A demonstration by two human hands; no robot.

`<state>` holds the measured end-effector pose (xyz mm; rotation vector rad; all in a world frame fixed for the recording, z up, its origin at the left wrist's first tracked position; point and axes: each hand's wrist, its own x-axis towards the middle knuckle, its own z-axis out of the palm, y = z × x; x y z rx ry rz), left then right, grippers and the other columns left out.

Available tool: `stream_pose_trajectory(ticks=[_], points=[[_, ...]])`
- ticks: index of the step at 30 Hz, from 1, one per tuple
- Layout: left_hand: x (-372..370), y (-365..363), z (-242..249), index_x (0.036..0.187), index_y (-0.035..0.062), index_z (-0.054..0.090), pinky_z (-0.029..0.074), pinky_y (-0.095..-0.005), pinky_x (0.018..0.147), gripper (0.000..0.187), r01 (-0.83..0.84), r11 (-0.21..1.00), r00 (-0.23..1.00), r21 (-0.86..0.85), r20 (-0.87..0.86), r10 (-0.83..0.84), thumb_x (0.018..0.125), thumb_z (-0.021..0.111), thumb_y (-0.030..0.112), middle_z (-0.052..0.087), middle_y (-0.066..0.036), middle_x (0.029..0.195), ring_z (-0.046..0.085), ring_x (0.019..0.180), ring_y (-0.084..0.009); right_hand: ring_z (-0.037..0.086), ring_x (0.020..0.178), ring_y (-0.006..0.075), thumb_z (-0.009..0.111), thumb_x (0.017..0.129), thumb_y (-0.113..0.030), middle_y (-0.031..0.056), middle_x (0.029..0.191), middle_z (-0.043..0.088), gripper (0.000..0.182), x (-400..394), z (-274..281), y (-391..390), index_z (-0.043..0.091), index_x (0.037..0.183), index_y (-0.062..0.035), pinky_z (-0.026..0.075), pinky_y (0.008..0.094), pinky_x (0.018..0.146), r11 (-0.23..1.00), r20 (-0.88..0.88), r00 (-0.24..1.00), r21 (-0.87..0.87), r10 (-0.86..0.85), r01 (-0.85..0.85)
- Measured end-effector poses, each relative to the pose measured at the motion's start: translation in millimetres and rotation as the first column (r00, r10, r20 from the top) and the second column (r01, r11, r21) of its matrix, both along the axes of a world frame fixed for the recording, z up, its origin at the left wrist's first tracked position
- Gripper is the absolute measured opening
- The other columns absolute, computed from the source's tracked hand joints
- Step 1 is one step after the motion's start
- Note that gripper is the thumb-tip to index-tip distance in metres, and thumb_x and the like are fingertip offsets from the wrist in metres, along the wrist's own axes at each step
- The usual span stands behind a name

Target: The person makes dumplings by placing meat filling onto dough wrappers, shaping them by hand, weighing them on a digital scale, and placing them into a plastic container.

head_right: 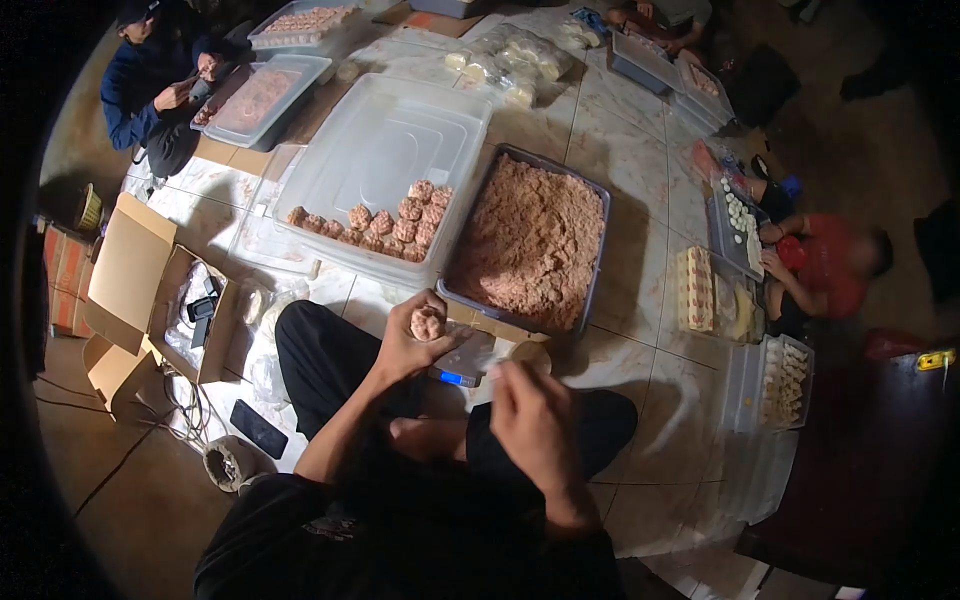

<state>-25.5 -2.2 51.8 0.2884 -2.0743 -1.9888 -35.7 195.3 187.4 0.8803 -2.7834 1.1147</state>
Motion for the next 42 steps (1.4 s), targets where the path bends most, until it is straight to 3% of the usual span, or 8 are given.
stream_pose_trajectory(ticks=[9, 12, 18, 21, 25, 27, 30, 42], points=[[3.8, -1.0, 6.6, 0.095, 0.0033, 0.067, 0.057, -0.0445, 0.070, 0.027, 0.089, 0.855, 0.992, -0.512, -0.031, -0.121, 0.070, 0.073, 0.010, 0.072, -0.020, 0.087, 0.071, 0.079, -0.0423, 0.065, 0.075, 0.0424, 0.062, 0.102, -0.017, 0.0203, 0.078, 0.063, 0.027, -11.5, -34.7, -14.0, 0.061, 0.084, 0.0033, 0.048, 0.0484, 0.067, 0.986, 0.070, 0.996, 0.153, 0.062, -0.072], [4.4, -7.5, 18.4, 0.092, 0.0022, 0.065, 0.057, -0.0450, 0.069, 0.024, 0.113, 0.684, 0.993, -0.721, 0.056, -0.106, 0.073, 0.076, 0.012, 0.071, -0.020, 0.084, 0.070, 0.078, -0.0428, 0.064, 0.070, 0.0427, 0.060, 0.103, -0.016, 0.0208, 0.076, 0.063, 0.027, -10.0, -21.2, -16.4, 0.061, 0.081, 0.0005, 0.047, 0.0489, 0.062, 0.990, 0.122, 0.991, -0.132, 0.058, -0.042], [-2.1, -8.9, -4.0, 0.089, 0.0006, 0.067, 0.052, -0.0337, 0.062, 0.031, 0.071, 0.957, 0.990, -0.282, 0.136, -0.033, 0.085, 0.083, 0.027, 0.066, -0.011, 0.069, 0.066, 0.064, -0.0155, 0.069, 0.080, 0.0444, 0.065, 0.099, -0.017, 0.0232, 0.082, 0.069, 0.019, -81.5, -86.4, -6.9, 0.065, 0.093, 0.0010, 0.051, 0.0490, 0.070, 0.986, -0.032, 0.988, -0.072, -0.150, 0.147], [0.4, -1.6, -11.2, 0.087, 0.0016, 0.062, 0.046, -0.0273, 0.059, 0.030, 0.071, 0.989, 0.995, -0.133, -0.059, -0.080, 0.085, 0.086, 0.018, 0.061, -0.001, 0.069, 0.054, 0.065, -0.0053, 0.067, 0.085, 0.0465, 0.063, 0.098, -0.016, 0.0242, 0.088, 0.069, 0.013, -125.3, -160.9, 26.7, 0.062, 0.097, -0.0026, 0.050, 0.0538, 0.073, 0.916, -0.121, 0.975, 0.337, -0.185, 0.216], [1.0, -17.3, -28.1, 0.090, 0.0036, 0.061, 0.046, -0.0255, 0.061, 0.029, 0.049, 0.990, 0.999, 0.134, -0.016, -0.047, 0.084, 0.087, 0.013, 0.061, 0.003, 0.071, 0.055, 0.069, -0.0047, 0.068, 0.088, 0.0446, 0.062, 0.097, -0.018, 0.0197, 0.094, 0.071, 0.013, -104.0, -103.6, 22.7, 0.061, 0.096, -0.0050, 0.050, 0.0558, 0.078, 0.862, 0.041, 0.974, 0.475, -0.222, 0.176], [-1.7, -8.1, -36.7, 0.090, 0.0016, 0.063, 0.048, -0.0297, 0.062, 0.027, 0.032, 0.986, 0.999, 0.166, -0.023, -0.029, 0.081, 0.086, 0.012, 0.066, -0.003, 0.074, 0.056, 0.069, -0.0076, 0.068, 0.085, 0.0440, 0.065, 0.095, -0.016, 0.0189, 0.089, 0.070, 0.013, -52.8, -31.4, -4.8, 0.062, 0.090, -0.0048, 0.051, 0.0531, 0.076, 0.976, 0.091, 0.989, 0.195, -0.116, 0.097], [-0.7, -8.2, -15.6, 0.089, -0.0008, 0.063, 0.050, -0.0282, 0.066, 0.020, 0.171, 0.980, 0.976, -0.102, -0.121, -0.183, 0.081, 0.081, 0.004, 0.069, -0.005, 0.083, 0.060, 0.075, -0.0067, 0.068, 0.079, 0.0426, 0.068, 0.095, -0.010, 0.0199, 0.086, 0.069, 0.008, -12.7, -15.2, -24.4, 0.063, 0.094, -0.0042, 0.051, 0.0504, 0.068, 0.971, 0.008, 0.980, 0.136, 0.197, -0.196], [6.2, -2.9, -4.5, 0.096, -0.0021, 0.069, 0.055, -0.0411, 0.069, 0.030, 0.073, 0.910, 0.997, -0.407, 0.041, -0.062, 0.069, 0.072, 0.009, 0.067, -0.024, 0.077, 0.068, 0.072, -0.0409, 0.066, 0.077, 0.0438, 0.063, 0.099, -0.012, 0.0205, 0.084, 0.066, 0.009, -18.0, -21.3, -15.1, 0.059, 0.103, -0.0047, 0.050, 0.0507, 0.063, 0.990, 0.035, 0.996, 0.115, 0.082, -0.086]])
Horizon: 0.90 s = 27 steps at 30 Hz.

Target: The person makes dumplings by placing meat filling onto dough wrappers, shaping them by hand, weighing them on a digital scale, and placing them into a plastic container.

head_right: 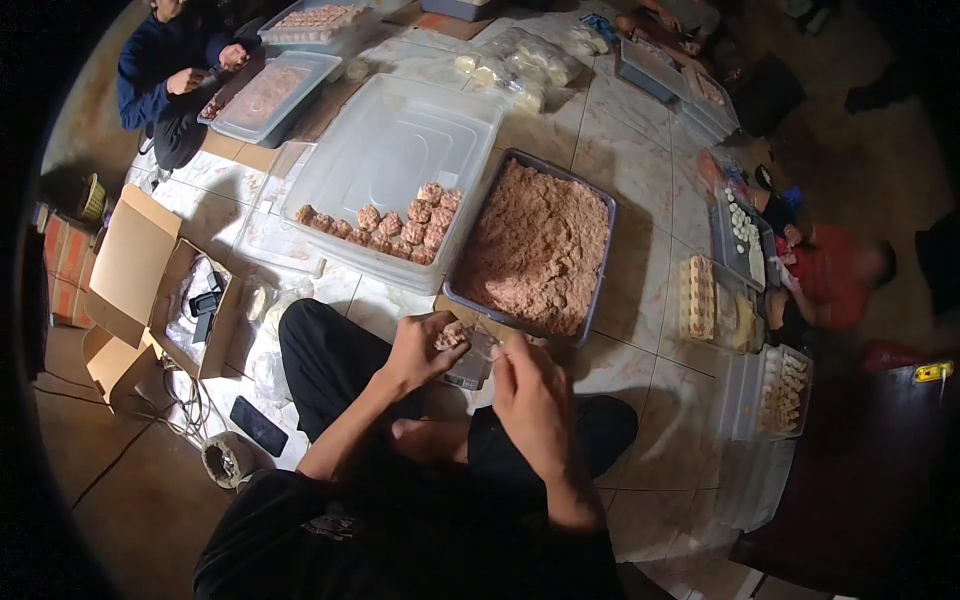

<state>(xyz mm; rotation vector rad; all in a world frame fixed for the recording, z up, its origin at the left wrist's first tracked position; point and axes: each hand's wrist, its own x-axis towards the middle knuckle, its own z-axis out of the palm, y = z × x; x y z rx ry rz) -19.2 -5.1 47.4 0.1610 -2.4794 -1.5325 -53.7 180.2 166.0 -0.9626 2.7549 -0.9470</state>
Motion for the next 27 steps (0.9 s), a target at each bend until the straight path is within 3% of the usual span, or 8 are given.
stream_pose_trajectory(ticks=[3, 7, 10, 15, 17, 19, 26, 27], points=[[-0.2, 0.4, 0.2, 0.099, -0.0019, 0.070, 0.055, -0.0403, 0.069, 0.031, 0.005, 0.999, 0.995, -0.035, -0.096, -0.008, 0.078, 0.082, 0.017, 0.069, -0.021, 0.082, 0.070, 0.073, -0.0352, 0.067, 0.082, 0.0457, 0.061, 0.101, -0.013, 0.0227, 0.084, 0.066, 0.013, 6.9, -7.6, -3.3, 0.053, 0.095, -0.0037, 0.049, 0.0563, 0.067, 0.994, 0.058, 0.995, 0.068, 0.077, -0.081], [-2.0, -1.2, 15.6, 0.097, -0.0042, 0.068, 0.053, -0.0340, 0.070, 0.037, 0.001, 0.940, 0.999, 0.343, 0.031, -0.012, 0.080, 0.089, 0.021, 0.069, -0.008, 0.078, 0.060, 0.074, -0.0098, 0.065, 0.080, 0.0491, 0.057, 0.104, -0.015, 0.0231, 0.080, 0.065, 0.015, -7.8, 41.7, 10.0, 0.052, 0.096, -0.0028, 0.047, 0.0574, 0.065, 0.988, -0.013, 0.988, 0.022, -0.154, 0.154], [0.5, 8.5, 9.3, 0.092, -0.0042, 0.067, 0.052, -0.0321, 0.068, 0.036, -0.020, 0.853, 0.992, 0.521, -0.097, 0.082, 0.079, 0.089, 0.020, 0.067, -0.008, 0.075, 0.057, 0.073, -0.0085, 0.064, 0.079, 0.0494, 0.057, 0.103, -0.015, 0.0235, 0.083, 0.066, 0.014, -11.6, 49.3, 5.3, 0.052, 0.098, -0.0033, 0.047, 0.0575, 0.065, 0.979, -0.035, 0.978, -0.008, -0.206, 0.205], [-1.5, 2.3, 8.1, 0.085, 0.0022, 0.070, 0.052, -0.0362, 0.063, 0.023, 0.099, 0.960, 0.995, 0.262, -0.018, -0.098, 0.073, 0.085, 0.013, 0.065, -0.013, 0.071, 0.065, 0.063, -0.0231, 0.067, 0.082, 0.0458, 0.061, 0.100, -0.013, 0.0222, 0.084, 0.067, 0.012, -3.0, 7.1, -5.3, 0.054, 0.102, -0.0030, 0.050, 0.0539, 0.067, 0.995, 0.069, 0.996, 0.076, 0.054, -0.059], [0.2, 4.1, 15.9, 0.081, 0.0011, 0.069, 0.049, -0.0335, 0.060, 0.017, 0.059, 0.982, 0.997, 0.179, -0.049, -0.051, 0.075, 0.083, 0.009, 0.062, -0.008, 0.066, 0.059, 0.064, -0.0124, 0.065, 0.075, 0.0475, 0.063, 0.100, -0.014, 0.0224, 0.076, 0.065, 0.013, -1.3, 22.4, -2.3, 0.055, 0.098, -0.0042, 0.048, 0.0545, 0.063, 0.999, -0.031, 1.000, -0.039, -0.006, 0.005], [1.8, 5.8, 8.1, 0.082, -0.0004, 0.067, 0.049, -0.0311, 0.060, 0.016, 0.064, 0.993, 0.989, 0.104, -0.136, -0.050, 0.079, 0.081, 0.007, 0.063, -0.002, 0.068, 0.056, 0.066, -0.0067, 0.066, 0.075, 0.0467, 0.064, 0.099, -0.015, 0.0222, 0.076, 0.065, 0.013, 2.6, 19.2, -8.5, 0.056, 0.098, -0.0048, 0.049, 0.0541, 0.062, 0.989, -0.029, 0.997, 0.129, 0.075, -0.071], [9.4, 5.3, 22.6, 0.100, -0.0013, 0.070, 0.054, -0.0310, 0.068, 0.026, 0.048, 0.814, 0.999, 0.579, -0.015, -0.048, 0.082, 0.085, 0.009, 0.070, -0.006, 0.087, 0.061, 0.076, -0.0083, 0.068, 0.079, 0.0449, 0.059, 0.102, -0.012, 0.0217, 0.079, 0.066, 0.010, -15.7, 46.9, 11.8, 0.054, 0.098, -0.0045, 0.050, 0.0523, 0.063, 0.992, -0.041, 0.992, -0.050, -0.121, 0.119], [4.5, 7.1, 25.4, 0.101, -0.0023, 0.071, 0.055, -0.0326, 0.072, 0.026, 0.030, 0.874, 0.999, 0.486, -0.001, -0.034, 0.081, 0.084, 0.008, 0.072, -0.010, 0.087, 0.065, 0.076, -0.0133, 0.068, 0.079, 0.0451, 0.059, 0.102, -0.011, 0.0222, 0.079, 0.066, 0.009, -12.9, 32.8, 8.2, 0.054, 0.099, -0.0044, 0.050, 0.0528, 0.063, 0.997, 0.005, 0.997, -0.042, -0.071, 0.072]])
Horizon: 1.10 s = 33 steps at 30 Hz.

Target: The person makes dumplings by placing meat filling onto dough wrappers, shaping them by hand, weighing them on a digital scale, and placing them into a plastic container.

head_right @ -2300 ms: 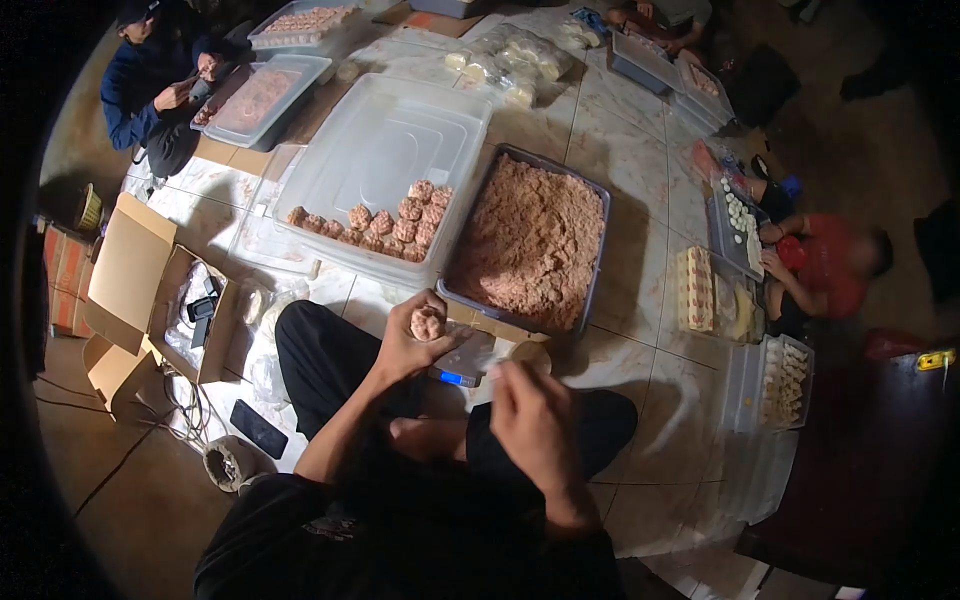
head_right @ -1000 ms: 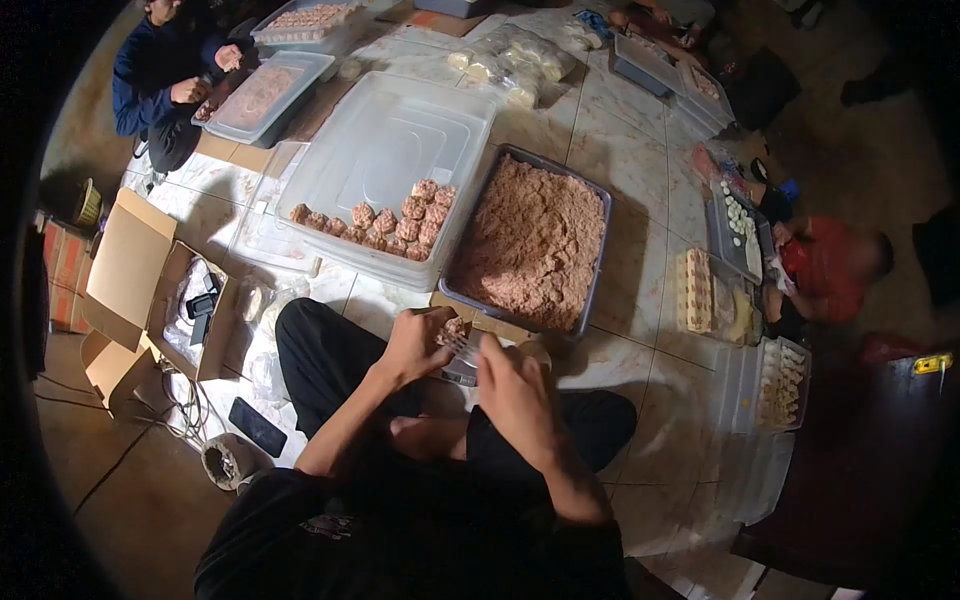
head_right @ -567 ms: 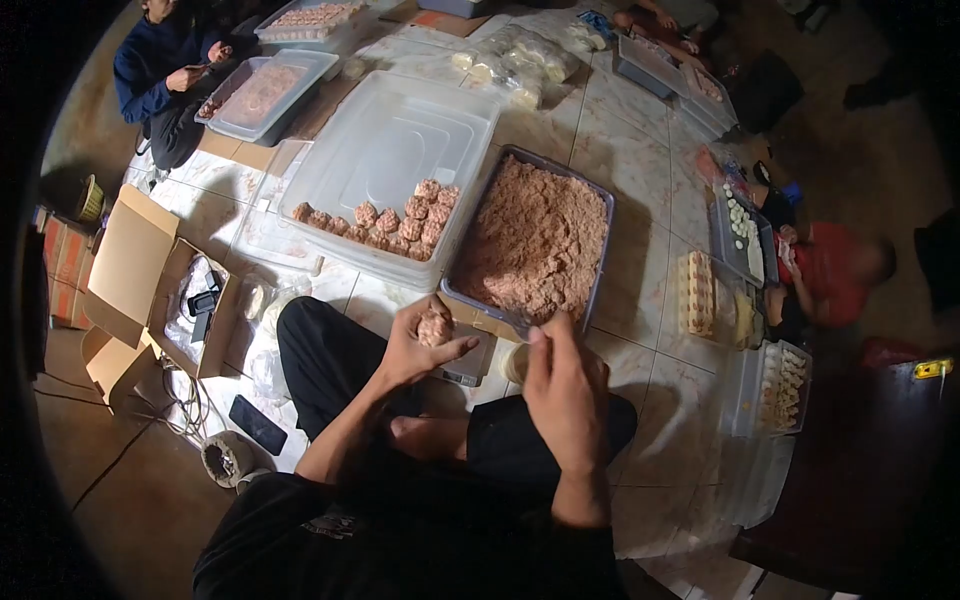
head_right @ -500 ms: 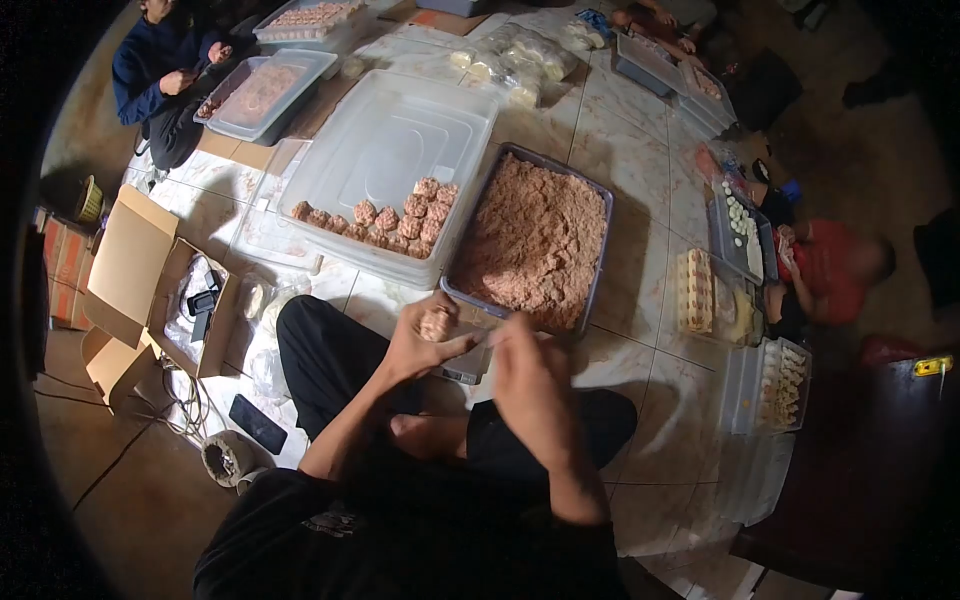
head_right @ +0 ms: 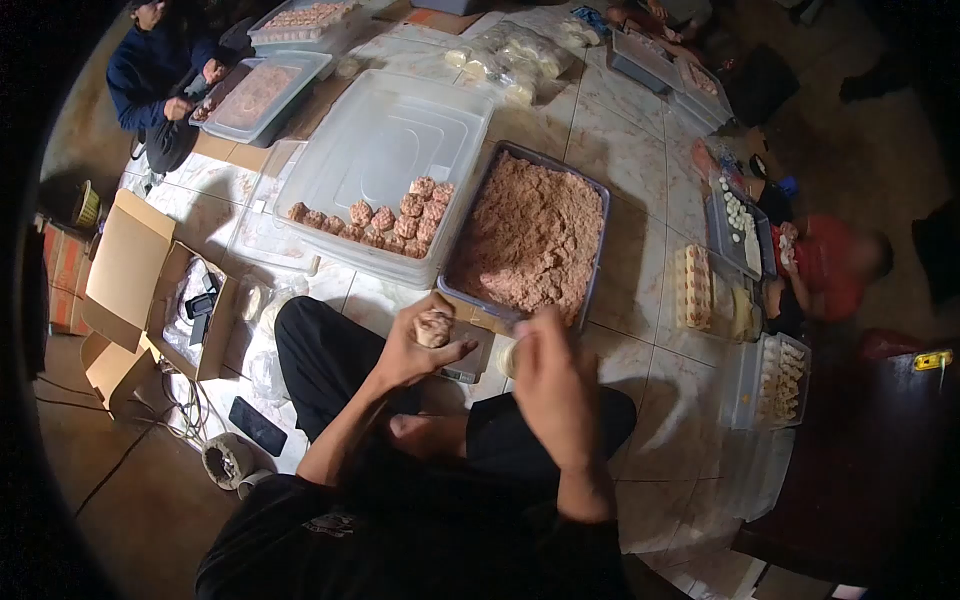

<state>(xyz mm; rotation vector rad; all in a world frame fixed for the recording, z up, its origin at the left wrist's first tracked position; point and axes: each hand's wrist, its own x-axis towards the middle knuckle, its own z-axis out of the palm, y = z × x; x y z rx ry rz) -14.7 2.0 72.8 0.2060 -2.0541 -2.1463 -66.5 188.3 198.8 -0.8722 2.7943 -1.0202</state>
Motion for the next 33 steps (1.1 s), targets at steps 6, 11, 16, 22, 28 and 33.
stream_pose_trajectory(ticks=[6, 11, 16, 22, 28, 33], points=[[-7.6, -3.9, -10.3, 0.094, -0.0040, 0.070, 0.056, -0.0378, 0.074, 0.023, 0.068, 0.970, 0.991, -0.233, -0.093, -0.092, 0.077, 0.080, 0.008, 0.073, -0.019, 0.086, 0.072, 0.077, -0.0259, 0.068, 0.072, 0.0444, 0.058, 0.102, -0.014, 0.0237, 0.073, 0.066, 0.012, 9.4, -9.9, -9.4, 0.055, 0.104, -0.0036, 0.051, 0.0527, 0.061, 0.979, -0.043, 0.990, 0.161, 0.137, -0.129], [-9.4, -5.5, -13.2, 0.091, -0.0010, 0.067, 0.050, -0.0290, 0.063, 0.021, 0.079, 0.982, 0.996, -0.172, -0.029, -0.085, 0.080, 0.082, 0.010, 0.066, -0.006, 0.074, 0.058, 0.070, -0.0055, 0.068, 0.074, 0.0438, 0.058, 0.103, -0.013, 0.0216, 0.080, 0.068, 0.012, -0.3, 9.7, -0.2, 0.052, 0.098, -0.0048, 0.050, 0.0525, 0.061, 0.992, 0.002, 1.000, 0.126, 0.026, -0.026], [-5.2, 0.1, -11.4, 0.084, 0.0013, 0.066, 0.049, -0.0274, 0.063, 0.022, 0.079, 0.995, 0.986, -0.068, -0.142, -0.088, 0.080, 0.085, 0.009, 0.064, -0.001, 0.073, 0.057, 0.070, -0.0064, 0.068, 0.075, 0.0450, 0.058, 0.104, -0.015, 0.0224, 0.079, 0.067, 0.012, -0.4, 5.8, -3.2, 0.054, 0.099, -0.0047, 0.049, 0.0533, 0.063, 1.000, -0.008, 1.000, 0.016, 0.012, -0.012], [-18.9, -20.1, -29.1, 0.080, -0.0004, 0.064, 0.044, -0.0288, 0.060, 0.023, -0.029, 1.000, 0.971, 0.009, 0.237, 0.026, 0.086, 0.083, 0.012, 0.059, 0.003, 0.072, 0.050, 0.067, -0.0057, 0.068, 0.068, 0.0418, 0.075, 0.095, -0.034, 0.0200, 0.071, 0.066, 0.035, -7.9, -0.6, 14.9, 0.062, 0.105, -0.0021, 0.050, 0.0509, 0.062, 0.975, 0.018, 0.975, -0.015, -0.223, 0.223], [14.6, -47.1, -44.3, 0.080, 0.0047, 0.055, 0.047, -0.0216, 0.061, 0.027, -0.366, 0.929, 0.927, 0.057, 0.114, 0.358, 0.084, 0.081, 0.000, 0.063, -0.002, 0.074, 0.055, 0.066, -0.0047, 0.069, 0.068, 0.0219, 0.086, 0.083, -0.030, 0.0126, 0.075, 0.071, 0.038, -19.3, -151.3, 89.9, 0.066, 0.089, 0.0015, 0.053, 0.0384, 0.067, 0.955, 0.297, 0.935, 0.274, -0.194, 0.111], [-8.7, 5.2, -148.9, 0.101, 0.0016, 0.068, 0.051, -0.0288, 0.076, 0.026, -0.055, 0.992, 0.998, -0.114, 0.029, 0.059, 0.080, 0.082, 0.002, 0.068, -0.004, 0.087, 0.063, 0.082, -0.0135, 0.075, 0.081, 0.0331, 0.084, 0.081, -0.027, 0.0186, 0.083, 0.074, 0.034, -25.9, -221.0, 89.0, 0.070, 0.093, 0.0006, 0.056, 0.0432, 0.073, 0.962, 0.437, 0.867, 0.226, -0.241, 0.153]])
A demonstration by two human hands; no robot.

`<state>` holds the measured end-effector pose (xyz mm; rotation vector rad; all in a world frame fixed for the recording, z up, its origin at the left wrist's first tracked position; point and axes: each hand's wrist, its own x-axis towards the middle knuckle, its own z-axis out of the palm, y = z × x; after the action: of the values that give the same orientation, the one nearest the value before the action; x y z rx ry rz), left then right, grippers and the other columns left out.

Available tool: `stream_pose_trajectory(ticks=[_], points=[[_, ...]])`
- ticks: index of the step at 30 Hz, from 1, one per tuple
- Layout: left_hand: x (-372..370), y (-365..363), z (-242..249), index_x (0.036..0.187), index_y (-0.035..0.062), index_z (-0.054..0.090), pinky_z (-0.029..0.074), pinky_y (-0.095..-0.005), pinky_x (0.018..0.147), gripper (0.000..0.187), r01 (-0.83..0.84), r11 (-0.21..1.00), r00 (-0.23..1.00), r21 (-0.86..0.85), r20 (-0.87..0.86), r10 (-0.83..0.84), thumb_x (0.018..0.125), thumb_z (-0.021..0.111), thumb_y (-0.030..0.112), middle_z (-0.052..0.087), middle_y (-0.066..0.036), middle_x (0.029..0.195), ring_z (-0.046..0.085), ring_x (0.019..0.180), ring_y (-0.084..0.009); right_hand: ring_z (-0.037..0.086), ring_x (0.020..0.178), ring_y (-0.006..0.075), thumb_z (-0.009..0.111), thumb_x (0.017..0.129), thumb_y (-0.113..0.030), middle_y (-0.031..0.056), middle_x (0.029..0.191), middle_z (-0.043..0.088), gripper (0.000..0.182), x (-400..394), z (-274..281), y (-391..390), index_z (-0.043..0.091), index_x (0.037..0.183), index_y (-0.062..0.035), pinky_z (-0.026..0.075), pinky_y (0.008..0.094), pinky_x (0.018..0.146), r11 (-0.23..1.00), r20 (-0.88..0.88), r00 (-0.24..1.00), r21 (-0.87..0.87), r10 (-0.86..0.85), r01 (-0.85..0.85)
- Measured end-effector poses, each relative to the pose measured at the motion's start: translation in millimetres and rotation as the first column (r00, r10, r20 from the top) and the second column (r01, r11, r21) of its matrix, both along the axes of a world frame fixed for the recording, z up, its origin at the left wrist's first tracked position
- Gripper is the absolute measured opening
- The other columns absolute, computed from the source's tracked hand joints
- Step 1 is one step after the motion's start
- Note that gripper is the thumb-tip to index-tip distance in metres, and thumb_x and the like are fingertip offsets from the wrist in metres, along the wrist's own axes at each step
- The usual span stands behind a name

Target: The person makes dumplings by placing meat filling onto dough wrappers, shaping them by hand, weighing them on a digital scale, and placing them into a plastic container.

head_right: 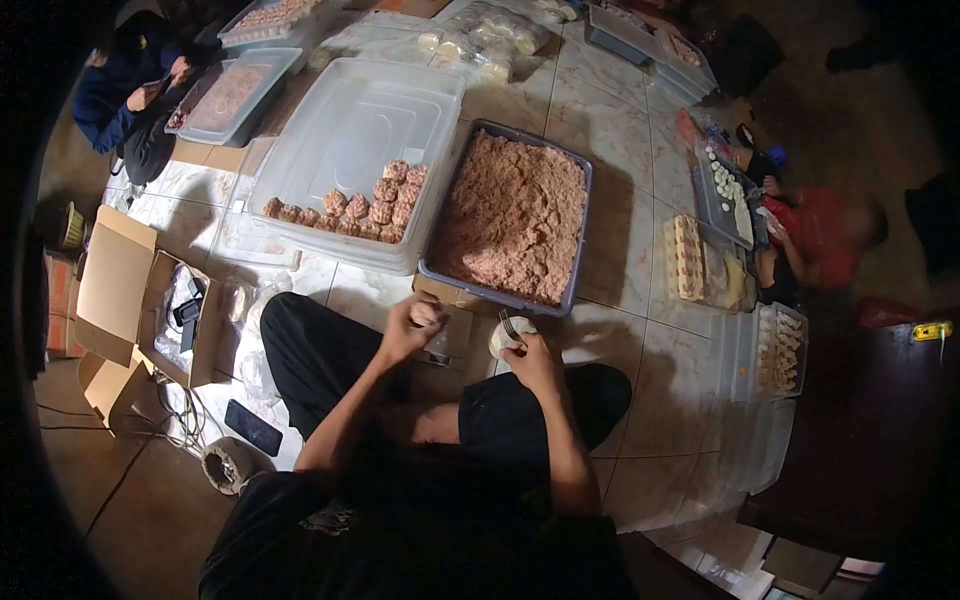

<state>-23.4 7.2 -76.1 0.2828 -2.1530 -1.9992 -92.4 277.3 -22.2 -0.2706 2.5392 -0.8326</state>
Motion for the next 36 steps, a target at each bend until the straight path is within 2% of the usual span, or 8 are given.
stream_pose_trajectory(ticks=[4, 7, 17, 22, 25, 28, 31, 36], points=[[-13.7, 8.5, -48.3, 0.114, 0.0126, 0.072, 0.041, -0.0487, 0.105, 0.050, 0.360, 0.762, 0.933, -0.539, 0.214, -0.289, 0.065, 0.084, 0.017, 0.067, -0.014, 0.119, 0.057, 0.119, -0.0334, 0.073, 0.077, 0.0345, 0.082, 0.082, -0.026, 0.0169, 0.078, 0.072, 0.027, -5.2, -7.5, 6.7, 0.071, 0.088, -0.0014, 0.054, 0.0438, 0.071, 0.997, -0.064, 0.995, -0.005, 0.077, -0.078], [-2.7, 15.4, -62.9, 0.124, 0.0174, 0.070, 0.030, -0.0567, 0.109, 0.066, 0.268, 0.631, 0.962, -0.728, 0.164, -0.219, 0.067, 0.088, 0.045, 0.053, -0.018, 0.137, 0.041, 0.133, -0.0403, 0.073, 0.078, 0.0354, 0.081, 0.082, -0.026, 0.0178, 0.079, 0.072, 0.027, -4.9, 5.6, 1.7, 0.072, 0.087, -0.0013, 0.054, 0.0442, 0.071, 0.998, -0.038, 0.999, -0.052, 0.022, -0.024], [12.4, 8.0, -5.4, 0.132, 0.0105, 0.065, 0.039, -0.0537, 0.104, 0.071, 0.034, 0.686, 0.999, -0.727, -0.001, -0.050, 0.079, 0.083, 0.054, 0.056, -0.022, 0.130, 0.050, 0.124, -0.0410, 0.072, 0.073, 0.0261, 0.074, 0.088, -0.019, 0.0163, 0.077, 0.072, 0.021, -8.6, -7.1, 5.9, 0.071, 0.089, 0.0015, 0.054, 0.0392, 0.069, 0.999, -0.160, 0.986, 0.012, 0.043, -0.041], [26.2, 10.0, 12.8, 0.126, 0.0044, 0.068, 0.058, -0.0406, 0.080, 0.049, -0.083, 0.992, 0.984, 0.096, 0.163, 0.067, 0.097, 0.070, 0.043, 0.073, -0.014, 0.102, 0.072, 0.091, -0.0271, 0.071, 0.073, 0.0230, 0.069, 0.092, -0.012, 0.0157, 0.083, 0.074, 0.015, -3.2, 31.4, 23.5, 0.071, 0.097, 0.0025, 0.053, 0.0374, 0.068, 0.990, -0.250, 0.962, -0.109, -0.111, 0.086], [13.5, 24.1, 40.3, 0.132, 0.0016, 0.062, 0.058, -0.0443, 0.095, 0.069, -0.058, 0.512, 0.872, 0.857, 0.293, -0.392, 0.100, 0.056, 0.063, 0.068, -0.016, 0.126, 0.069, 0.113, -0.0284, 0.067, 0.070, 0.0195, 0.071, 0.097, -0.017, 0.0127, 0.082, 0.073, 0.019, 7.1, 72.8, -5.5, 0.072, 0.101, 0.0018, 0.052, 0.0358, 0.067, 0.986, -0.128, 0.989, -0.159, -0.077, 0.056], [2.1, 40.3, 85.0, 0.135, 0.0022, 0.059, 0.057, -0.0476, 0.099, 0.074, -0.012, 0.244, 0.879, 0.970, 0.126, -0.459, 0.100, 0.051, 0.067, 0.063, -0.017, 0.135, 0.064, 0.122, -0.0290, 0.068, 0.069, 0.0261, 0.071, 0.100, -0.028, 0.0169, 0.082, 0.072, 0.029, 24.6, 112.7, -56.2, 0.071, 0.102, 0.0008, 0.050, 0.0398, 0.065, 0.959, -0.171, 0.979, -0.239, 0.112, -0.152], [-2.7, 27.8, 65.1, 0.125, -0.0008, 0.064, 0.061, -0.0424, 0.089, 0.055, -0.115, 0.467, 0.921, 0.877, 0.271, -0.281, 0.103, 0.060, 0.050, 0.070, -0.015, 0.115, 0.072, 0.099, -0.0258, 0.067, 0.082, 0.0458, 0.062, 0.101, -0.024, 0.0248, 0.087, 0.070, 0.026, -6.8, 127.8, -70.4, 0.066, 0.089, -0.0001, 0.050, 0.0531, 0.070, 0.993, -0.545, 0.830, 0.050, 0.120, -0.110], [10.7, -11.4, 58.0, 0.108, -0.0027, 0.072, 0.055, -0.0292, 0.073, 0.030, -0.123, 0.723, 0.954, 0.680, 0.281, -0.102, 0.103, 0.067, 0.026, 0.073, -0.006, 0.094, 0.069, 0.079, -0.0141, 0.071, 0.077, 0.0417, 0.063, 0.081, -0.008, 0.0229, 0.079, 0.071, 0.015, -104.7, 74.7, -64.5, 0.074, 0.072, -0.0023, 0.055, 0.0522, 0.071, 0.782, -0.497, 0.644, 0.559, 0.582, -0.277]])
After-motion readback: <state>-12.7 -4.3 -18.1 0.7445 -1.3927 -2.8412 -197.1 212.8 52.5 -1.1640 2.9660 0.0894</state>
